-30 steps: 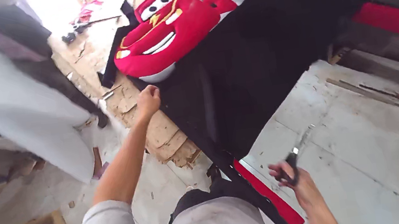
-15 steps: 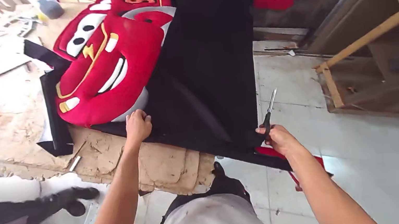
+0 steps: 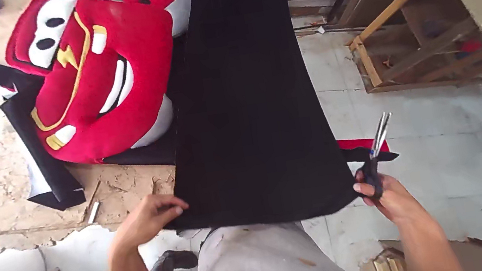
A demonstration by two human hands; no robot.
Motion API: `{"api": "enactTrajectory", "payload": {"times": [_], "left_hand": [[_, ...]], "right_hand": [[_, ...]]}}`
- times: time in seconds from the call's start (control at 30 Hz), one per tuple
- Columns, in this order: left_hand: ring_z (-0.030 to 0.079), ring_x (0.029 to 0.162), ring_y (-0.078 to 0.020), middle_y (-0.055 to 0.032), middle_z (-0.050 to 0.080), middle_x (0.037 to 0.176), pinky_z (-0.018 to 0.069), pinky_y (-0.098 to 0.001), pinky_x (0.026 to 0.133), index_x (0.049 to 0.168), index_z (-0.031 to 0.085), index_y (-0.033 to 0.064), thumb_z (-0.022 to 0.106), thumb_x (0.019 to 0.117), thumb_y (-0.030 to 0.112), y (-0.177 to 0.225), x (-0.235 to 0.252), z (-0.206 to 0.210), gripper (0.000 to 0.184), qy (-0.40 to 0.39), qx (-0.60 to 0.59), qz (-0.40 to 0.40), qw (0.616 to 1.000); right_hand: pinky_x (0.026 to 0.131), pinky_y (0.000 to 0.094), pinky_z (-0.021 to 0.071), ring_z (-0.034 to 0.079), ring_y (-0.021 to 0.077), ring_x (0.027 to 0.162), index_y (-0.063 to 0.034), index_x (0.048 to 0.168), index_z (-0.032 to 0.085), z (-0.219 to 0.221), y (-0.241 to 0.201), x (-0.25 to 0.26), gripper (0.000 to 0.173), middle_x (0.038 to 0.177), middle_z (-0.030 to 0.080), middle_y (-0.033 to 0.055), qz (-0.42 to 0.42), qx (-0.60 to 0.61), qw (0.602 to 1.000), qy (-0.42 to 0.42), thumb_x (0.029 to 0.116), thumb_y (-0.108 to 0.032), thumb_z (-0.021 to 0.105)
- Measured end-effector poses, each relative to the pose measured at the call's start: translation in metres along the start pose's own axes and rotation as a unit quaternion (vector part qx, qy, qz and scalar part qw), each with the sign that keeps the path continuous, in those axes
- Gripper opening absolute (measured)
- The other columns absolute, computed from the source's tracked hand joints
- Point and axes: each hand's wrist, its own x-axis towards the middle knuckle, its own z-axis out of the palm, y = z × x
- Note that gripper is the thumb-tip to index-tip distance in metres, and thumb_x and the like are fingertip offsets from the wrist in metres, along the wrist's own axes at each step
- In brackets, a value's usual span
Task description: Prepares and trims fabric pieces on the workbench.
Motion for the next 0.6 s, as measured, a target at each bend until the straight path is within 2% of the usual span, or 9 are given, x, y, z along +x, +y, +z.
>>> {"api": "enactTrajectory", "payload": {"times": [0.07, 0.17, 0.23, 0.3, 0.37, 0.4, 0.47, 0.53, 0.6], "left_hand": [[0.066, 0.07, 0.0047, 0.0084, 0.076, 0.085, 0.0576, -0.0194, 0.066, 0.099, 0.08, 0.0144, 0.068, 0.0942, 0.028, -0.001, -0.025, 0.001, 0.018, -0.026, -0.016, 0.007, 0.999], [0.068, 0.073, 0.0057, 0.0123, 0.076, 0.085, 0.0587, -0.016, 0.067, 0.102, 0.079, 0.0216, 0.068, 0.0976, 0.035, 0.008, -0.04, -0.006, 0.018, -0.064, -0.099, 0.093, 0.989], [0.069, 0.077, 0.0065, 0.0153, 0.075, 0.089, 0.0587, -0.014, 0.07, 0.107, 0.077, 0.0238, 0.066, 0.1003, 0.038, 0.025, -0.027, -0.021, 0.019, -0.071, -0.145, 0.172, 0.972], [0.066, 0.076, 0.0099, 0.0208, 0.073, 0.089, 0.0563, -0.0114, 0.068, 0.103, 0.076, 0.03, 0.065, 0.0995, 0.043, 0.047, 0.005, -0.047, 0.018, -0.034, -0.126, 0.199, 0.971], [0.064, 0.072, 0.0074, 0.0193, 0.073, 0.085, 0.0551, -0.0146, 0.066, 0.095, 0.077, 0.0321, 0.067, 0.0967, 0.043, 0.078, 0.058, -0.076, 0.014, 0.026, -0.122, 0.14, 0.982], [0.064, 0.068, 0.0017, 0.0124, 0.072, 0.082, 0.0552, -0.0191, 0.062, 0.091, 0.076, 0.0259, 0.066, 0.0949, 0.034, 0.097, 0.092, -0.088, 0.014, 0.07, -0.146, 0.088, 0.983], [0.064, 0.066, -0.0047, 0.0045, 0.07, 0.083, 0.0557, -0.0224, 0.059, 0.097, 0.069, 0.0154, 0.05, 0.1011, 0.021, 0.134, 0.165, -0.107, 0.02, 0.126, -0.175, -0.006, 0.976], [0.068, 0.073, -0.008, 0.0001, 0.073, 0.088, 0.0567, -0.0226, 0.066, 0.105, 0.068, 0.0092, 0.047, 0.1054, 0.019, 0.158, 0.235, -0.124, 0.023, 0.17, -0.204, -0.081, 0.961], [0.07, 0.078, -0.0108, -0.0034, 0.074, 0.093, 0.0582, -0.024, 0.071, 0.112, 0.065, 0.0045, 0.047, 0.1056, 0.017, 0.158, 0.299, -0.135, 0.023, 0.203, -0.237, -0.129, 0.941]], "right_hand": [[0.039, 0.0187, 0.0447, 0.052, 0.0027, 0.046, -0.0133, 0.098, 0.064, -0.009, 0.012, -0.036, 0.032, 0.072, 0.064, -0.0067, 0.023, 0.006, 1.0, -0.011, 0.0686, -0.011, 0.076], [0.037, 0.0175, 0.0433, 0.051, -0.0001, 0.044, -0.0205, 0.095, 0.069, -0.014, 0.011, -0.071, 0.04, 0.073, 0.066, -0.0092, 0.006, 0.084, 0.996, -0.029, 0.0616, -0.026, 0.091], [0.037, 0.0157, 0.0437, 0.053, -0.0029, 0.047, -0.0265, 0.096, 0.073, -0.011, -0.007, -0.07, 0.04, 0.078, 0.069, -0.0116, -0.043, 0.138, 0.989, -0.039, 0.0631, -0.034, 0.094], [0.038, 0.0147, 0.0422, 0.052, -0.0044, 0.049, -0.0307, 0.098, 0.073, -0.004, -0.04, -0.041, 0.032, 0.081, 0.07, -0.0129, -0.098, 0.168, 0.98, -0.051, 0.071, -0.038, 0.09], [0.039, 0.0137, 0.0417, 0.052, -0.0047, 0.048, -0.0305, 0.095, 0.07, 0.006, -0.086, 0.007, 0.015, 0.076, 0.069, -0.0129, -0.121, 0.199, 0.972, -0.034, 0.0817, -0.03, 0.077], [0.04, 0.0139, 0.0415, 0.051, -0.0038, 0.047, -0.0275, 0.093, 0.068, 0.012, -0.11, 0.036, 0.007, 0.071, 0.066, -0.0114, -0.114, 0.218, 0.969, -0.013, 0.0878, -0.024, 0.066], [0.042, 0.0138, 0.0389, 0.047, -0.0023, 0.046, -0.0227, 0.089, 0.062, 0.028, -0.159, 0.092, 0.014, 0.065, 0.059, -0.0091, -0.075, 0.261, 0.961, 0.043, 0.099, -0.021, 0.053], [0.044, 0.0157, 0.0395, 0.046, 0.0005, 0.047, -0.0213, 0.085, 0.058, 0.042, -0.2, 0.148, 0.015, 0.064, 0.055, -0.0073, -0.044, 0.294, 0.952, 0.075, 0.0991, -0.022, 0.053], [0.045, 0.0162, 0.0407, 0.048, 0.0016, 0.048, -0.0208, 0.083, 0.057, 0.053, -0.226, 0.2, 0.016, 0.064, 0.055, -0.0061, -0.024, 0.286, 0.954, 0.08, 0.0981, -0.022, 0.052]]}}
